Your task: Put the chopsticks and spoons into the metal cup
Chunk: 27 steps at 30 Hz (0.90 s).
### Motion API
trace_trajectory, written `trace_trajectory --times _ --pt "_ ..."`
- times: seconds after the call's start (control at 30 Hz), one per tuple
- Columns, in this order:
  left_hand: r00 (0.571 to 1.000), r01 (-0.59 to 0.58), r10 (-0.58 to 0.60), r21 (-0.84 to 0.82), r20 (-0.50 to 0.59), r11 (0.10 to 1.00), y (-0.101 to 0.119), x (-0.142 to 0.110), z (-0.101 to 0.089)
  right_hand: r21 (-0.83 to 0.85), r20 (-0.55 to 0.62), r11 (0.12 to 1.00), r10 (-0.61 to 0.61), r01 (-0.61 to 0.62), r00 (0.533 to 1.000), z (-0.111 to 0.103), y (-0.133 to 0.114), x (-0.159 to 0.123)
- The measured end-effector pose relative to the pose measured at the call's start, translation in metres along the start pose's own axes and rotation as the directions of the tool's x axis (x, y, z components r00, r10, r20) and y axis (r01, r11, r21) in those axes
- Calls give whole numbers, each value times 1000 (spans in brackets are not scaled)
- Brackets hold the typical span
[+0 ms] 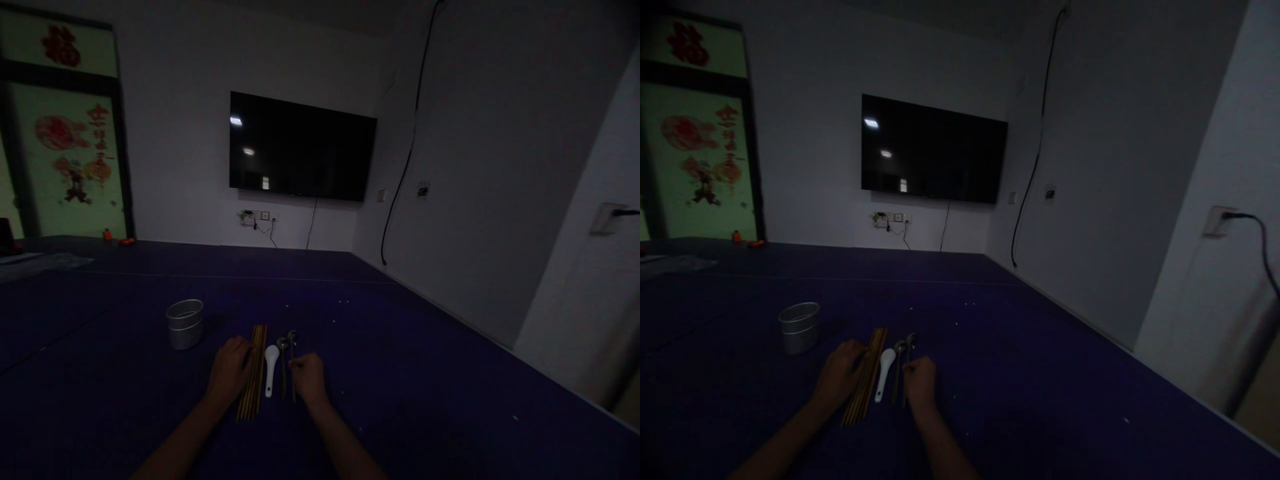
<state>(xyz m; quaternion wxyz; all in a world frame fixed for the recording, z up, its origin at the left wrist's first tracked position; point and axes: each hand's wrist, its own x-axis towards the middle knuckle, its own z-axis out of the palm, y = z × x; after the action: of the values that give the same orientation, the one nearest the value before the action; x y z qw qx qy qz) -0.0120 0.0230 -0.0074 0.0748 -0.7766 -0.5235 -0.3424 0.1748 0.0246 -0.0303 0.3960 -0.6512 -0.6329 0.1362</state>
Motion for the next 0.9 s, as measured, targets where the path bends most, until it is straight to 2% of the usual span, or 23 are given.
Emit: trace_trajectory --times 0.23,0.43,0.9 --pt "1000 -8 8 -22 22 1000 -1 -1 3 -44 6 999 -3 3 1000 3 2 3" --pt "998 37 -36 -20 43 999 -4 0 8 -61 -3 998 -6 6 1000 6 3 5" --pt "994 57 -58 3 88 998 0 -1 4 -122 -5 992 -20 20 1000 5 1 3"
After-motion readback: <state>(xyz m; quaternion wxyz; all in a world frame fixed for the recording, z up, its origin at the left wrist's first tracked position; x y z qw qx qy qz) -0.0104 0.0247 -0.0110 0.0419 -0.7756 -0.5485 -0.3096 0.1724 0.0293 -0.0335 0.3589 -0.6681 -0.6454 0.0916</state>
